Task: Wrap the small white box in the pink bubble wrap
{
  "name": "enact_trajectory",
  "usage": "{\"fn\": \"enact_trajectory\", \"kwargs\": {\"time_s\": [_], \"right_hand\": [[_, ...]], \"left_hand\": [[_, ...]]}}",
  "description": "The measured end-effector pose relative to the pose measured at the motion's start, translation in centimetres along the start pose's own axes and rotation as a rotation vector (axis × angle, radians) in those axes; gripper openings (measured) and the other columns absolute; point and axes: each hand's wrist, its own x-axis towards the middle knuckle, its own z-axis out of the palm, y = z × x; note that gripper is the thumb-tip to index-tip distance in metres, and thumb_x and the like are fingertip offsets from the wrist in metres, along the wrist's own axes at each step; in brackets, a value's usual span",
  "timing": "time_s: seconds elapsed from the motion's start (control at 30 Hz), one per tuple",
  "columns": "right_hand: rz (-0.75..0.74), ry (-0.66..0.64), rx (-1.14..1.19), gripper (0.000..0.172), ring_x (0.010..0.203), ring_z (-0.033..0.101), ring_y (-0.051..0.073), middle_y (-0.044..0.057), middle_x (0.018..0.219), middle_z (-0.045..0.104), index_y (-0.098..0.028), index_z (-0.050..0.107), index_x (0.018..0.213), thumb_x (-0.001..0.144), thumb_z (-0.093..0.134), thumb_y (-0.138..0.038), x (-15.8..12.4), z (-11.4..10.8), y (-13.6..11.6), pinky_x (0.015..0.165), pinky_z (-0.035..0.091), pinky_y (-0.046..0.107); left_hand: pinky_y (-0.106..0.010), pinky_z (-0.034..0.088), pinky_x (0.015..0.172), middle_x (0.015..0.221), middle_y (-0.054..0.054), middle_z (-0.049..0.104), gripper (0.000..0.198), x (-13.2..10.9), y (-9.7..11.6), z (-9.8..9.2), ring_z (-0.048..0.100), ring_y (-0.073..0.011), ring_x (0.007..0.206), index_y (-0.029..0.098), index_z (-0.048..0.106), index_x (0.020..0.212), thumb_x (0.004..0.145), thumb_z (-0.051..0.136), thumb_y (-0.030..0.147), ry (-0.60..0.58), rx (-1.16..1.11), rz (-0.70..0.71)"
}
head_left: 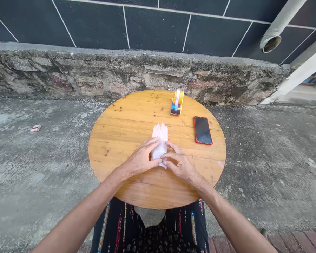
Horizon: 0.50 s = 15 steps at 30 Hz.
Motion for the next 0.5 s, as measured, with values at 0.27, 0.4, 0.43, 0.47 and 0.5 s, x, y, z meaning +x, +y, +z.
{"fn": "enact_trajectory", "kwargs": {"time_s": [0.27,0.4,0.43,0.47,0.5], "right_hand": [[-0.04,-0.021,-0.043,0.014,0.136,0.046,0.027,0.011,0.147,0.048,-0.024,0.071,0.099,0.09,0.06,-0.023,0.3,-0.5,-0.2,0.109,0.04,0.051],[-0.062,-0.051,-0.09,0.013,0.135,0.047,0.028,0.01,0.147,0.049,-0.024,0.069,0.1,0.091,0.06,-0.024,0.5,-0.8,0.0,0.108,0.04,0.054],[-0.066,-0.063,-0.101,0.012,0.135,0.047,0.028,0.01,0.148,0.048,-0.025,0.068,0.1,0.091,0.06,-0.024,0.6,-0.9,0.0,0.108,0.039,0.055],[-0.072,-0.078,-0.112,0.012,0.135,0.047,0.028,0.01,0.148,0.047,-0.025,0.067,0.101,0.091,0.06,-0.025,0.8,-1.0,0.0,0.108,0.039,0.055],[-0.077,-0.095,-0.121,0.012,0.135,0.046,0.027,0.01,0.148,0.047,-0.025,0.066,0.101,0.091,0.06,-0.025,0.9,-1.2,-0.1,0.108,0.039,0.055]], "left_hand": [[-0.048,0.03,0.119,0.154,-0.016,0.038,0.078,0.7,-1.2,0.3,0.037,-0.0308,0.143,0.011,0.045,0.143,0.078,0.069,0.047,-0.042,-0.064,0.003],[-0.048,0.032,0.118,0.152,-0.017,0.041,0.08,0.9,-1.3,0.2,0.039,-0.0312,0.142,0.01,0.045,0.143,0.078,0.069,0.048,-0.052,-0.086,-0.008],[-0.048,0.032,0.118,0.152,-0.017,0.041,0.079,0.9,-1.2,0.2,0.039,-0.0309,0.141,0.01,0.044,0.143,0.078,0.069,0.048,-0.053,-0.091,-0.006],[-0.047,0.032,0.118,0.152,-0.016,0.041,0.079,1.0,-1.1,0.1,0.039,-0.0305,0.141,0.011,0.044,0.144,0.078,0.069,0.047,-0.055,-0.097,0.0],[-0.047,0.033,0.118,0.152,-0.015,0.041,0.078,0.9,-1.0,0.1,0.039,-0.0302,0.141,0.012,0.044,0.144,0.078,0.069,0.046,-0.054,-0.103,0.007]]}}
